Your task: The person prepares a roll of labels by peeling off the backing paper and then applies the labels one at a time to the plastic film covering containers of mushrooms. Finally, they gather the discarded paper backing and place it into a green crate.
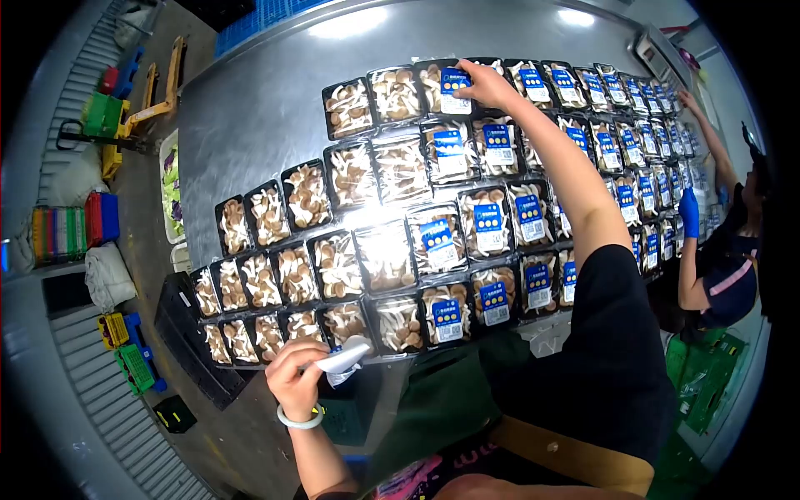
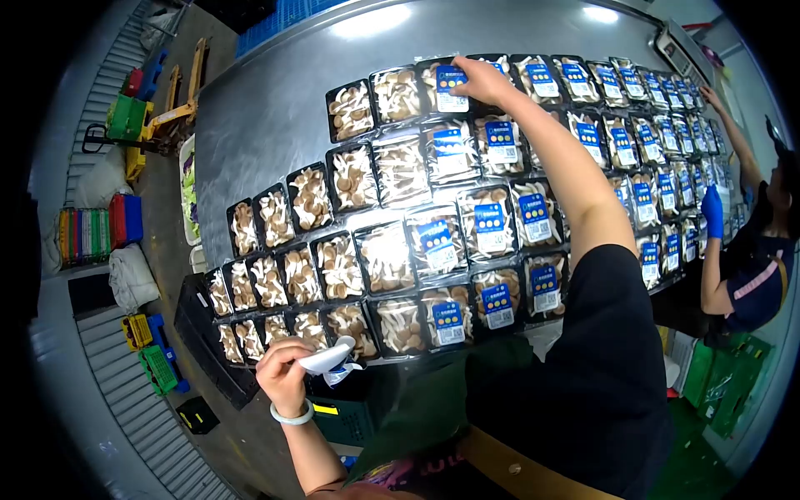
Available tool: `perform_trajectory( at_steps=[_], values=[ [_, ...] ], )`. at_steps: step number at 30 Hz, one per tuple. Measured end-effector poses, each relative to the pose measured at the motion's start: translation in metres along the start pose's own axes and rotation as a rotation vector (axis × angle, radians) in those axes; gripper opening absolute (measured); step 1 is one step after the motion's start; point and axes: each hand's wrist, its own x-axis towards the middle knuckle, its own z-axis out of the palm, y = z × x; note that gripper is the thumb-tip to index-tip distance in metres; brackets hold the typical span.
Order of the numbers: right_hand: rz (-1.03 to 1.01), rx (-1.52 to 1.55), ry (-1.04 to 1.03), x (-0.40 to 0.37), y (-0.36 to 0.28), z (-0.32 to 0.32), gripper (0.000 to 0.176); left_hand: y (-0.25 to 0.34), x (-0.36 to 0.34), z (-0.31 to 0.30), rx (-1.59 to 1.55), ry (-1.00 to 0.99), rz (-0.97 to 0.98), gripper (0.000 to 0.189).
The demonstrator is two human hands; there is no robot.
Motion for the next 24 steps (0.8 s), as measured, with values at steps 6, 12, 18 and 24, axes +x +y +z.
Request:
perform_trajectory(
  at_steps=[6,12,18,24],
  values=[
    [0.045,-0.040,-0.151,0.048,0.031,0.021,0.056,0.003,0.041,0.016,0.027,-0.017,0.053,0.011],
    [0.050,-0.016,-0.272,0.073,0.058,0.041,0.065,0.011,0.072,0.029,-0.017,-0.087,0.113,0.010],
    [0.068,-0.406,-0.120,0.059,0.025,0.037,0.070,0.009,0.076,0.034,0.006,-0.021,0.086,0.011],
    [-0.086,-0.258,-0.142,0.025,0.032,0.066,0.053,0.015,0.071,0.033,0.048,0.113,0.043,0.009]
  ],
)
